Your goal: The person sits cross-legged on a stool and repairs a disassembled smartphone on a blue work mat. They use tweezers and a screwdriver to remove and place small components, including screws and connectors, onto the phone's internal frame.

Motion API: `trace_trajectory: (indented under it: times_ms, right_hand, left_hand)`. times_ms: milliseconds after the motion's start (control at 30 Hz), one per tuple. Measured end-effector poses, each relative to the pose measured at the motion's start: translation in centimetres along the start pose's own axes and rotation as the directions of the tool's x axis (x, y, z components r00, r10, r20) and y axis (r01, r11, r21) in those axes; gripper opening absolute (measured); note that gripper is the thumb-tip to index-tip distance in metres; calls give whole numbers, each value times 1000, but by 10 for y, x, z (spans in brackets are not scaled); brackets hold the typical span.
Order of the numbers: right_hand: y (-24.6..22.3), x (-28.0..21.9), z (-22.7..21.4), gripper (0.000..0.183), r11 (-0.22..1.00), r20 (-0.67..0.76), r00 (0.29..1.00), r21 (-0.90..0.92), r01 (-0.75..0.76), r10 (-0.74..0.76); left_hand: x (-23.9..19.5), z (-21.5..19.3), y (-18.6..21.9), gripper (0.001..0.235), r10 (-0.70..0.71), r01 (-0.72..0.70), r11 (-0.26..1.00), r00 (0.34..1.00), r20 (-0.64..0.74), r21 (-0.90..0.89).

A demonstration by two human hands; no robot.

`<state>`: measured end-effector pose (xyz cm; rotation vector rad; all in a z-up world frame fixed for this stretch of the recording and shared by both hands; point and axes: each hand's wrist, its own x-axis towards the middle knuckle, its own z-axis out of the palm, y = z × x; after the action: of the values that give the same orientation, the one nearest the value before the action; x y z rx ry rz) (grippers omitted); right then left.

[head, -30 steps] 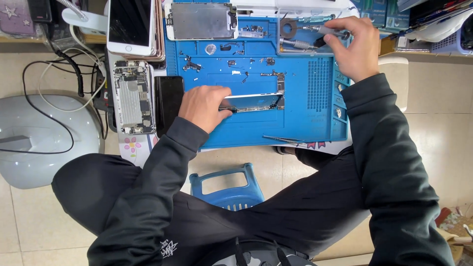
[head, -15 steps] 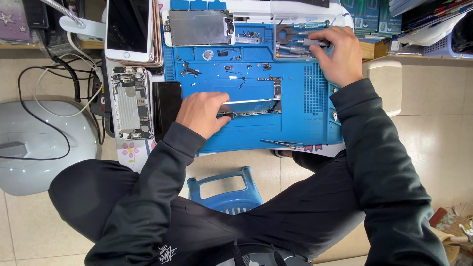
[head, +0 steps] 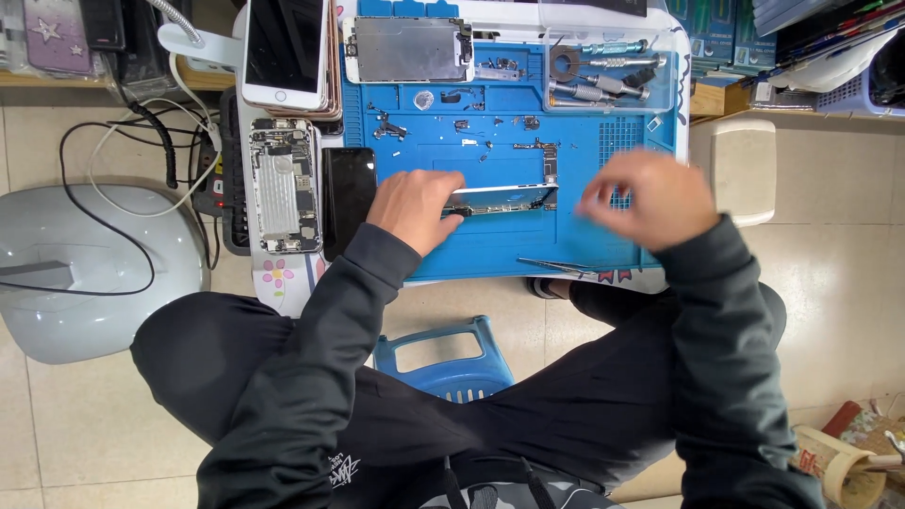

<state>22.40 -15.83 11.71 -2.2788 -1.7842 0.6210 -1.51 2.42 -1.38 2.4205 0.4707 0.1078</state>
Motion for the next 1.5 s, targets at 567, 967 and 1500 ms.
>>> trace_trajectory:
  times_ms: [567, 967, 1500]
  right_hand:
    - [-1, -20, 43, 13, 995, 361, 928, 0, -100, 94]
    - [46, 33, 35, 13, 791, -435, 900, 549, 270, -5]
    - [70, 79, 37, 8, 785, -377, 925, 586, 202, 44]
  left_hand:
    - [5, 4, -2, 43, -35, 35, 999, 999, -2, -2]
    - [4, -2, 4, 38, -12, 12, 1000, 1000, 0, 27]
    - [8, -5, 4, 10, 88, -84, 996, 985, -147, 28]
